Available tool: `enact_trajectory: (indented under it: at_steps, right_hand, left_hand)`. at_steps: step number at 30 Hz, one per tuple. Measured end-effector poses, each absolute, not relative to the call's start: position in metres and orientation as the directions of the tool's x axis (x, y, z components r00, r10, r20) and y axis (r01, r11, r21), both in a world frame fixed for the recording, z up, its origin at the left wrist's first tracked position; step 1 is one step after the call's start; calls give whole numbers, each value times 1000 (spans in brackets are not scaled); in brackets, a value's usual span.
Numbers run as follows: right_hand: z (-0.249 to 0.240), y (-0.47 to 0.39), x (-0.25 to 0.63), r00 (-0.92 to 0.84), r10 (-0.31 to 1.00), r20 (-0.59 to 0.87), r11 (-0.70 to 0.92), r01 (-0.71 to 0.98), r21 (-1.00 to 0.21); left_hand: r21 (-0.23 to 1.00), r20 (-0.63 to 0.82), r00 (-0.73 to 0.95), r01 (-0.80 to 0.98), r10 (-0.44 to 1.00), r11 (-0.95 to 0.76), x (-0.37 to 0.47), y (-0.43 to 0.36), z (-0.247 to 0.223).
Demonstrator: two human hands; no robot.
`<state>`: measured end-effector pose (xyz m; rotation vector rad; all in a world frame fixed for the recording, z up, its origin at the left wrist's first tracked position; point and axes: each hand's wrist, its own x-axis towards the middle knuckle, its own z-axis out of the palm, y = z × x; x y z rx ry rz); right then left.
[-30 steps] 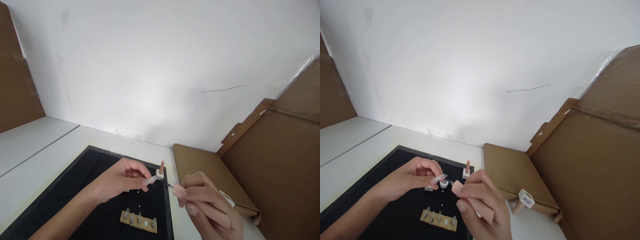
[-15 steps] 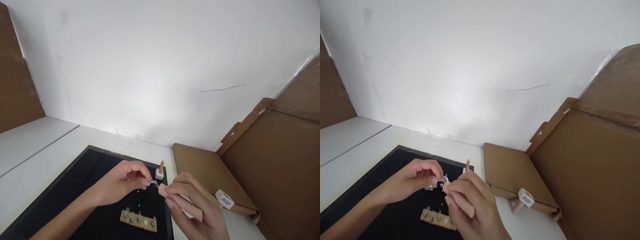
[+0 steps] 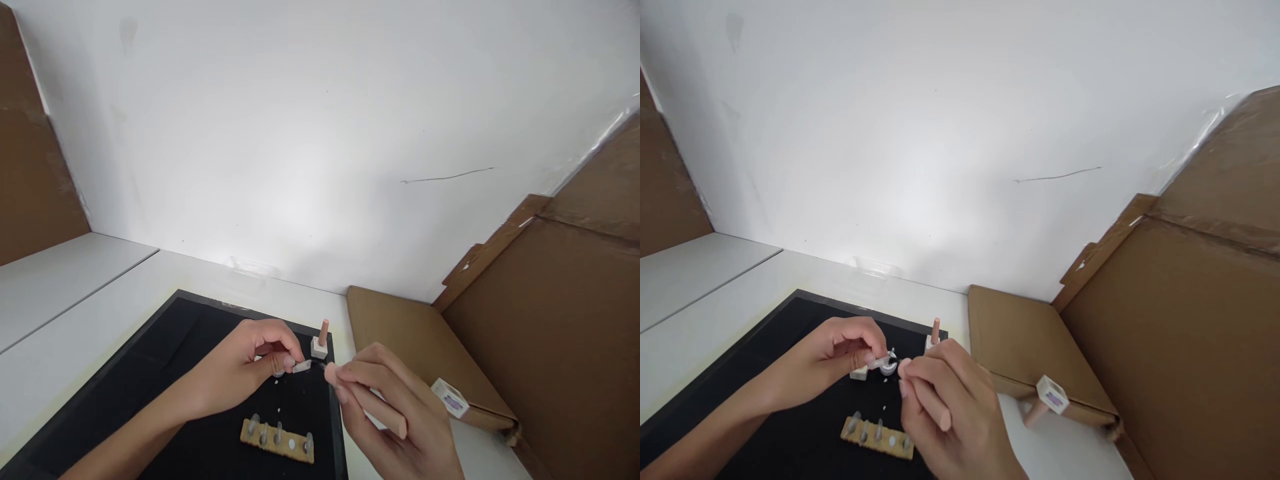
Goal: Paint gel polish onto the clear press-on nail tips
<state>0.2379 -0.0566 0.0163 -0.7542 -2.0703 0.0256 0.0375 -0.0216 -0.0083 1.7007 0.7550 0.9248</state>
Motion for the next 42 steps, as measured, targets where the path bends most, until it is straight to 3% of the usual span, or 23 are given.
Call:
enact_trajectory:
  at_steps: [6, 15, 21, 27, 35, 42]
  right_hand:
    - [16, -58, 236, -400, 515, 758, 846, 378, -375]
    - [14, -52, 238, -352, 554, 755, 791, 505, -345]
    - [16, -54, 235, -388, 556, 735, 824, 373, -427]
    - [13, -50, 238, -372, 566, 736, 778, 535, -329]
    - [16, -54, 235, -405, 550, 730, 827, 384, -411]
    - [15, -53, 239, -348, 575, 741, 777, 517, -359]
  left_hand:
    - [934, 240, 495, 116, 835, -338, 38, -23, -9]
    - [914, 239, 489, 180, 839, -365, 39, -22, -12]
    - [877, 278, 475, 228, 835, -422, 40, -22, -10]
    - [844, 321, 475, 249, 819, -476, 42, -23, -12]
    - [824, 354, 470, 252, 809, -507, 42, -24, -8]
    - [850, 336, 453, 232, 826, -473, 40, -26, -12]
